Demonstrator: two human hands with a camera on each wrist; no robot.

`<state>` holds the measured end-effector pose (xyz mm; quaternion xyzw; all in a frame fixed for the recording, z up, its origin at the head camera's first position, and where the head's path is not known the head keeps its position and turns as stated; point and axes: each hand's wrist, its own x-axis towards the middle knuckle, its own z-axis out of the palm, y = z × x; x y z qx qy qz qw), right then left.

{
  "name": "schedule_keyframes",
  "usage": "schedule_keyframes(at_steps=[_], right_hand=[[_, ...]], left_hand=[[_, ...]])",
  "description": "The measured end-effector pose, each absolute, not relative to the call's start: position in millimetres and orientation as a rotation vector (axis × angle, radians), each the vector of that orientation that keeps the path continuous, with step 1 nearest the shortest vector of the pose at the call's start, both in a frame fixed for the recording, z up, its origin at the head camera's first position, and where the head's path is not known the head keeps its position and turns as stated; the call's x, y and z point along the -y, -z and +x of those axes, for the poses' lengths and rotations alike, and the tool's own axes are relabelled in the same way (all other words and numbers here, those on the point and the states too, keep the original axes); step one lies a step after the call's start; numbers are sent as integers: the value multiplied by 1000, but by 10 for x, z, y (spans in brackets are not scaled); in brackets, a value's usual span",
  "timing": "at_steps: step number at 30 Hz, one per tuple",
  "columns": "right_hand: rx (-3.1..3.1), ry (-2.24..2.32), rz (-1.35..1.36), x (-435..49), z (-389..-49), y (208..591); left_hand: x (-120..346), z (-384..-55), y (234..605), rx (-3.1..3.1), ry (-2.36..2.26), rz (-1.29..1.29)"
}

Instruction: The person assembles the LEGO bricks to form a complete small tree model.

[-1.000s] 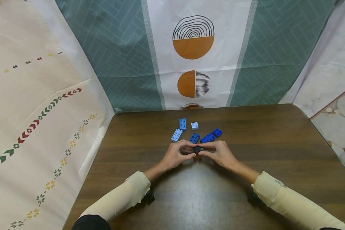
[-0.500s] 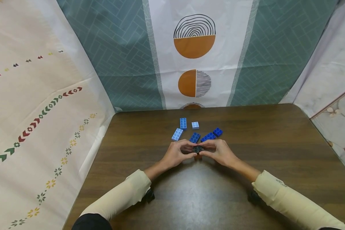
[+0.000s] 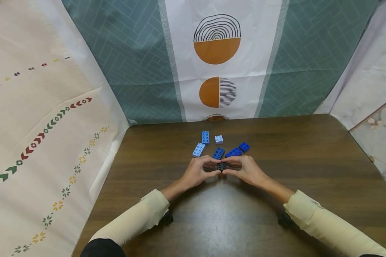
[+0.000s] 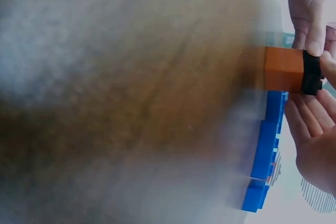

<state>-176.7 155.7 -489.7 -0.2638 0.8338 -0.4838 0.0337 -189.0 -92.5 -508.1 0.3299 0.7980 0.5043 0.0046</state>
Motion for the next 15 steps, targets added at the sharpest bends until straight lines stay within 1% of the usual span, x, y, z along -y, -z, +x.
schedule_keyframes(at_steps=[15], right_hand=[[-2584, 1472, -809, -1568, -1803, 4888]], left_hand=[[935, -1924, 5071, -2568, -1470, 1072]])
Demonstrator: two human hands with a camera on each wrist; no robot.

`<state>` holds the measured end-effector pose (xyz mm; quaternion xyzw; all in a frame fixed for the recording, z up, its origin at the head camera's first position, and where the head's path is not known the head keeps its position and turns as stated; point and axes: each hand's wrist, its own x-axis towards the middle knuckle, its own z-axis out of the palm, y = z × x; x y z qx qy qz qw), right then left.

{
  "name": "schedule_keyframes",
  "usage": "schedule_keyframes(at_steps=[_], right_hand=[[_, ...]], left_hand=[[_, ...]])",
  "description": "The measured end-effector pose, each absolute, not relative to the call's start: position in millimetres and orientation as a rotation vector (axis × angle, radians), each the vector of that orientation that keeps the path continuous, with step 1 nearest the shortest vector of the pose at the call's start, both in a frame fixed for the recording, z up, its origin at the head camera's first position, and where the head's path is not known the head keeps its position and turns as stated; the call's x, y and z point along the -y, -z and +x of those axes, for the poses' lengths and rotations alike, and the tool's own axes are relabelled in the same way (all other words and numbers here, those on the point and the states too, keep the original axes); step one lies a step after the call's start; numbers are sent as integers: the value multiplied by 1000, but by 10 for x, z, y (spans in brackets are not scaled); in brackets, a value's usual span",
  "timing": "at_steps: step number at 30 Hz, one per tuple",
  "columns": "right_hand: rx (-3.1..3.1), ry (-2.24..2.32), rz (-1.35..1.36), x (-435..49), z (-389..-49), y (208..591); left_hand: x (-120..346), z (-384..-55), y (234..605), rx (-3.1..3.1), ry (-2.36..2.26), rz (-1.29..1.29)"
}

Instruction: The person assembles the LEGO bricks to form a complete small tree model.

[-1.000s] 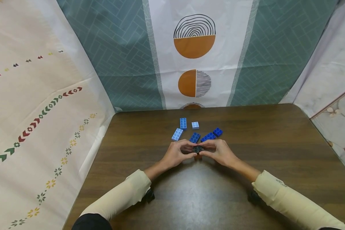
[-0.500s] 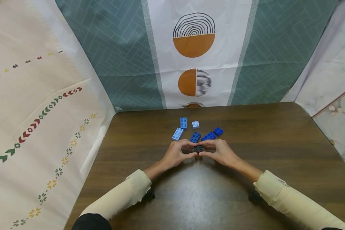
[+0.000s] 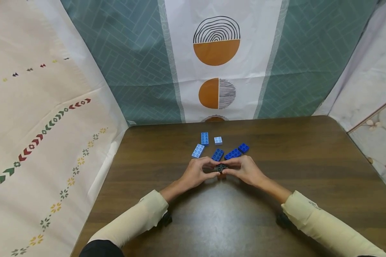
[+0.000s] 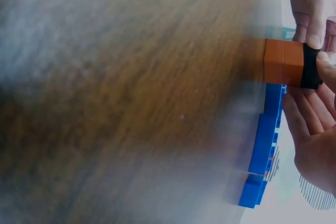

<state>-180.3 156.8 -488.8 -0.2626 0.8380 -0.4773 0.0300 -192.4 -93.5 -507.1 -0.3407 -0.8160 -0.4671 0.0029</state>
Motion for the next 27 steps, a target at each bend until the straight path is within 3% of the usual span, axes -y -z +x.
schedule_keyframes(at_steps=[27], right_hand=[[-2521, 1486, -786, -1558, -1800, 4871]], left_hand=[[925, -1885, 4919, 2664, 1017, -1176]])
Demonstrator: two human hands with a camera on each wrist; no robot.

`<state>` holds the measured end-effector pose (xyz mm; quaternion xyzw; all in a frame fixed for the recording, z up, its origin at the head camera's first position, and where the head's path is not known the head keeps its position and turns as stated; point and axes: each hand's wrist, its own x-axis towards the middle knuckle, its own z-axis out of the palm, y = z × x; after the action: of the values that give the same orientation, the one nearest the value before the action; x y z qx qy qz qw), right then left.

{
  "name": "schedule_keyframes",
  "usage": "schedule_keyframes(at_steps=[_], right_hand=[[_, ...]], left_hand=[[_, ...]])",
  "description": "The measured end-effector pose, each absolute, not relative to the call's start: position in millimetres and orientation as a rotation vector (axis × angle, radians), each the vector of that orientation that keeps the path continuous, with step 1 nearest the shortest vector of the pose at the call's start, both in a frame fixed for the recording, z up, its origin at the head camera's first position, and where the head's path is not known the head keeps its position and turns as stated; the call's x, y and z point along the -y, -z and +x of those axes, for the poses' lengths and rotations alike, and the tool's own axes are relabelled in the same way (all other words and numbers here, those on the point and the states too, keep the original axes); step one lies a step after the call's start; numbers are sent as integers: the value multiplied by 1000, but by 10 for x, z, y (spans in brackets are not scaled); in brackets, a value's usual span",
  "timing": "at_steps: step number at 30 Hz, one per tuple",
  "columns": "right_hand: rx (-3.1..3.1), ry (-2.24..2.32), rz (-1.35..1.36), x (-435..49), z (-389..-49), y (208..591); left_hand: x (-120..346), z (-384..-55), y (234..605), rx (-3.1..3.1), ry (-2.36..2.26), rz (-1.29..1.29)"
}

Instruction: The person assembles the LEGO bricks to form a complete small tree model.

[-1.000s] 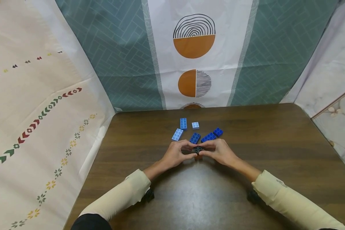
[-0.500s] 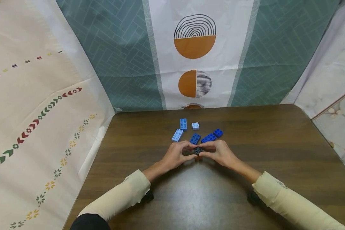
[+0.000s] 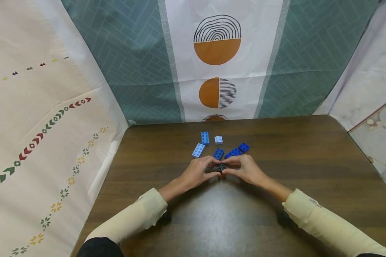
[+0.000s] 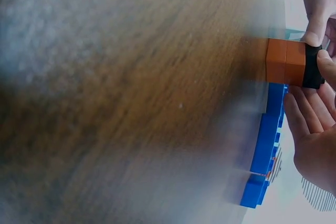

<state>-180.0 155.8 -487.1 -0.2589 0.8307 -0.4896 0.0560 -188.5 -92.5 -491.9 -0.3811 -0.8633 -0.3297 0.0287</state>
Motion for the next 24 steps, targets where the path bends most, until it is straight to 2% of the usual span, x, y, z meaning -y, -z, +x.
schedule_keyframes(at_steps=[24], right_hand=[[-2525, 1506, -790, -1553, -1809, 4875]], left_hand=[[1061, -2078, 4754, 2676, 1084, -1186]])
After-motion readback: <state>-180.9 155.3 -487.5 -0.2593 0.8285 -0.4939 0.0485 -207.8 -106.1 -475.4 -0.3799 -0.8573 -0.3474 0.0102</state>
